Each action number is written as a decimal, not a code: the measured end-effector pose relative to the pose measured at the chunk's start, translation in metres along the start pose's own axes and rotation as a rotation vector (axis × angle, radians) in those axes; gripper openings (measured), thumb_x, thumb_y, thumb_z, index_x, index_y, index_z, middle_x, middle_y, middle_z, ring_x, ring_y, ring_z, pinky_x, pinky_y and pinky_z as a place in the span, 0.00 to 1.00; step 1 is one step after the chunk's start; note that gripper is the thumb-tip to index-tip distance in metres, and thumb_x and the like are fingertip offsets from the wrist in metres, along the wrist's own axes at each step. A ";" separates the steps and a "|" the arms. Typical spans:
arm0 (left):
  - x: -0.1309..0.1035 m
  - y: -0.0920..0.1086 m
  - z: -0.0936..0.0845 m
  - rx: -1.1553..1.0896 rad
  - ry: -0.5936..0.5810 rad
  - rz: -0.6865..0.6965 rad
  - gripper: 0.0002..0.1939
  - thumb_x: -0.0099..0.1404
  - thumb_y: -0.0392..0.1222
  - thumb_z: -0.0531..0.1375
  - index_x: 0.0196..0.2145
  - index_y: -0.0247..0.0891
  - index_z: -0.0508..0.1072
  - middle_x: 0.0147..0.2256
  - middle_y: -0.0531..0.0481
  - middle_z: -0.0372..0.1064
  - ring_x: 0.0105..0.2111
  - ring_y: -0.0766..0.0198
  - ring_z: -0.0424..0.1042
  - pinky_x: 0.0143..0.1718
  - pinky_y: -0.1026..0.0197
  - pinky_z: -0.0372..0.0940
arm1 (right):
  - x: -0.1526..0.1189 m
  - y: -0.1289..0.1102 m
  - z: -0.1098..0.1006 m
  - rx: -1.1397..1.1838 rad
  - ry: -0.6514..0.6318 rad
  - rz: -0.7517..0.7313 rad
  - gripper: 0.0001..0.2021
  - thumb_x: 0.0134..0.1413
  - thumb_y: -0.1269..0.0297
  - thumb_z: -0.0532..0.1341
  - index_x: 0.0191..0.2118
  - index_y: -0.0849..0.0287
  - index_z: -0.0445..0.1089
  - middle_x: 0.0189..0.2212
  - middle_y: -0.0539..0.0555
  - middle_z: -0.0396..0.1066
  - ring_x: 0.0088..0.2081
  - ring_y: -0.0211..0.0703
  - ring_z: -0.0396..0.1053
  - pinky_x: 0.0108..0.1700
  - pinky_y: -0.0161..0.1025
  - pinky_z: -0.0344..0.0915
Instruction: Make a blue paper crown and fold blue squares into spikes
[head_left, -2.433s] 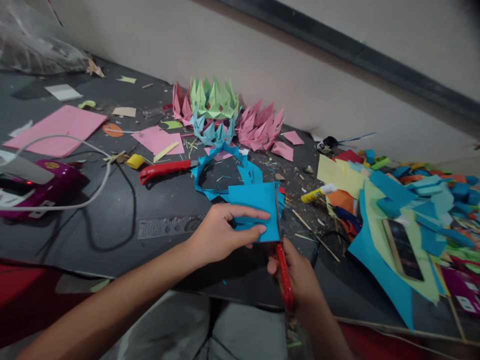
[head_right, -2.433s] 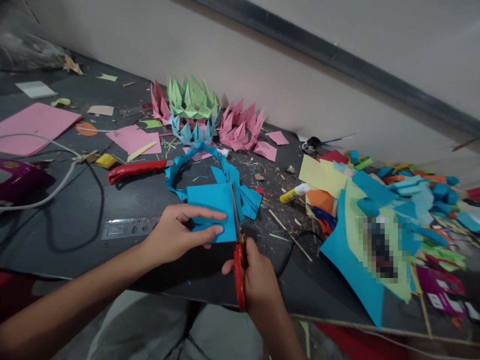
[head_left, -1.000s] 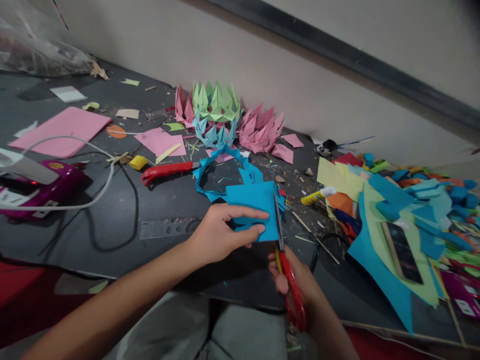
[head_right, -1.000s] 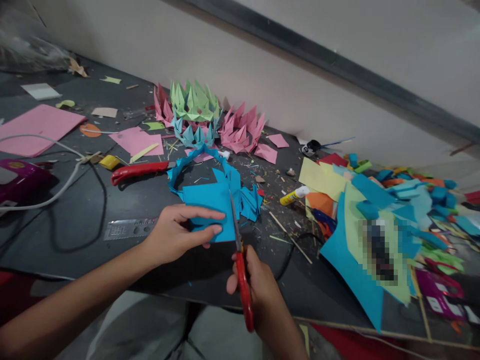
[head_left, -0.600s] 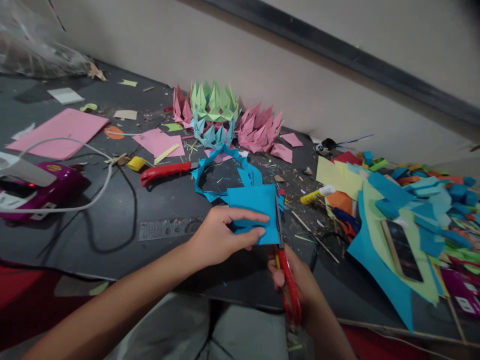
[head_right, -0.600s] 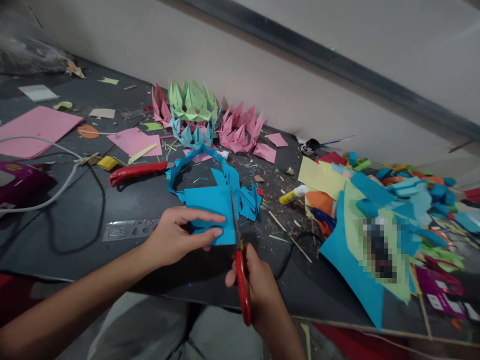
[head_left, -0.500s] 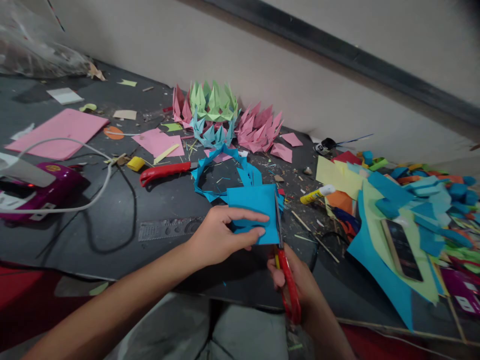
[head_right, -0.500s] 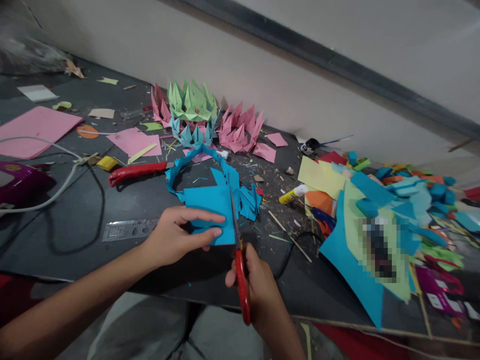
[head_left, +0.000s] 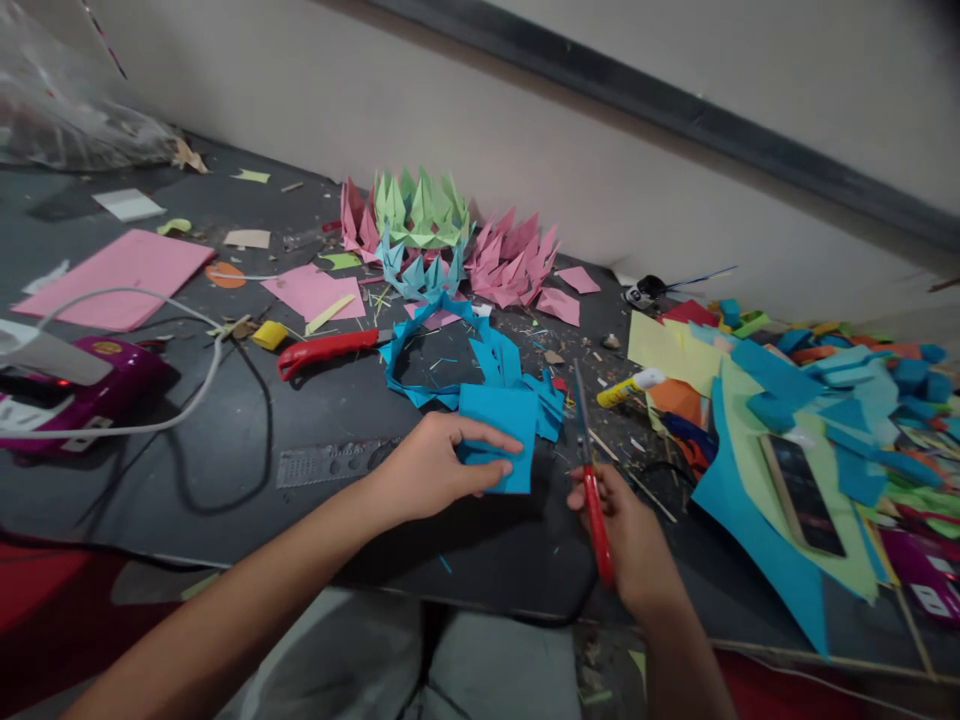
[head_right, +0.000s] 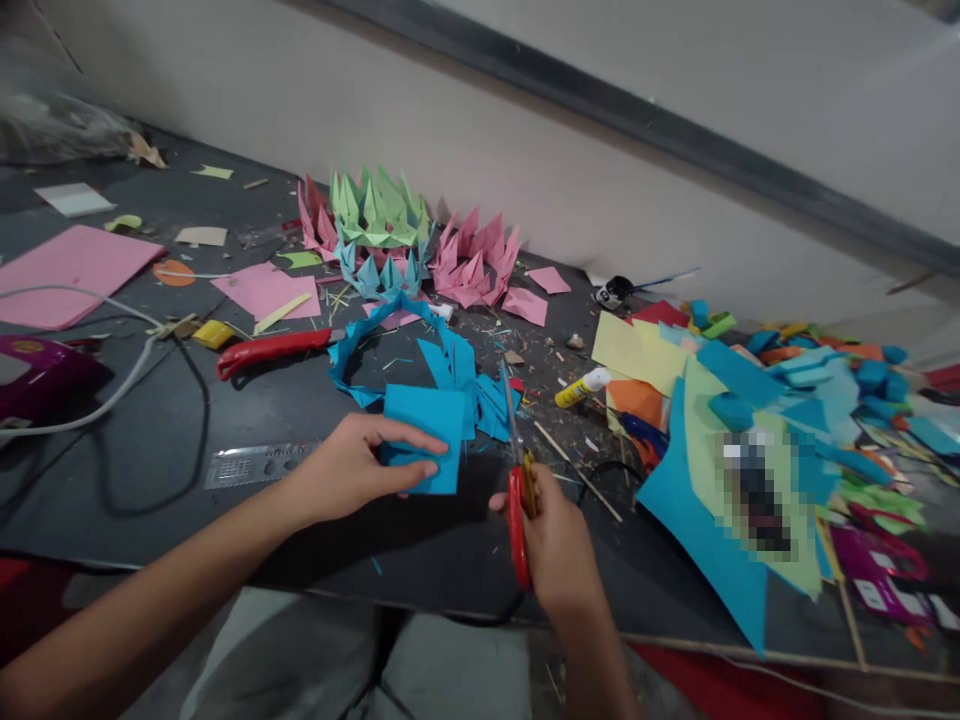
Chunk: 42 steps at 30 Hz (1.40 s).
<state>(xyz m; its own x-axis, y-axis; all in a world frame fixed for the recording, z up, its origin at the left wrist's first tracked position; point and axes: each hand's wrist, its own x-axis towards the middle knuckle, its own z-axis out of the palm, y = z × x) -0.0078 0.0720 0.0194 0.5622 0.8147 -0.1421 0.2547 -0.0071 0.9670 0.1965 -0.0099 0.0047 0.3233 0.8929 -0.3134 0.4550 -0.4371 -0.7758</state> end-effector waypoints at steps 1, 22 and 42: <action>0.001 -0.001 -0.002 0.065 -0.051 -0.013 0.14 0.54 0.44 0.60 0.37 0.37 0.77 0.25 0.53 0.71 0.21 0.70 0.65 0.22 0.69 0.60 | 0.001 0.000 -0.005 -0.084 0.024 0.004 0.11 0.44 0.59 0.58 0.36 0.54 0.64 0.26 0.51 0.74 0.18 0.37 0.63 0.18 0.32 0.55; 0.016 -0.010 -0.039 0.423 -0.173 -0.150 0.13 0.53 0.41 0.57 0.35 0.37 0.76 0.36 0.52 0.74 0.35 0.61 0.71 0.37 0.64 0.61 | 0.087 -0.041 0.013 0.350 -0.281 -0.130 0.16 0.50 0.49 0.55 0.33 0.58 0.62 0.35 0.57 0.71 0.31 0.41 0.70 0.28 0.35 0.67; 0.007 -0.014 -0.038 1.000 0.102 -0.023 0.27 0.55 0.34 0.49 0.55 0.34 0.55 0.33 0.42 0.71 0.33 0.53 0.71 0.32 0.58 0.62 | 0.033 0.012 -0.028 -0.567 0.294 -0.347 0.23 0.48 0.48 0.55 0.42 0.62 0.67 0.41 0.63 0.70 0.45 0.56 0.66 0.47 0.51 0.60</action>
<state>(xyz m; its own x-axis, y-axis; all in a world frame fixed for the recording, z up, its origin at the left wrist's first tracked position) -0.0370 0.0997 0.0132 0.4907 0.8662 -0.0947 0.8348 -0.4363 0.3358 0.2361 0.0107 0.0008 0.2556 0.9592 0.1212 0.9063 -0.1941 -0.3753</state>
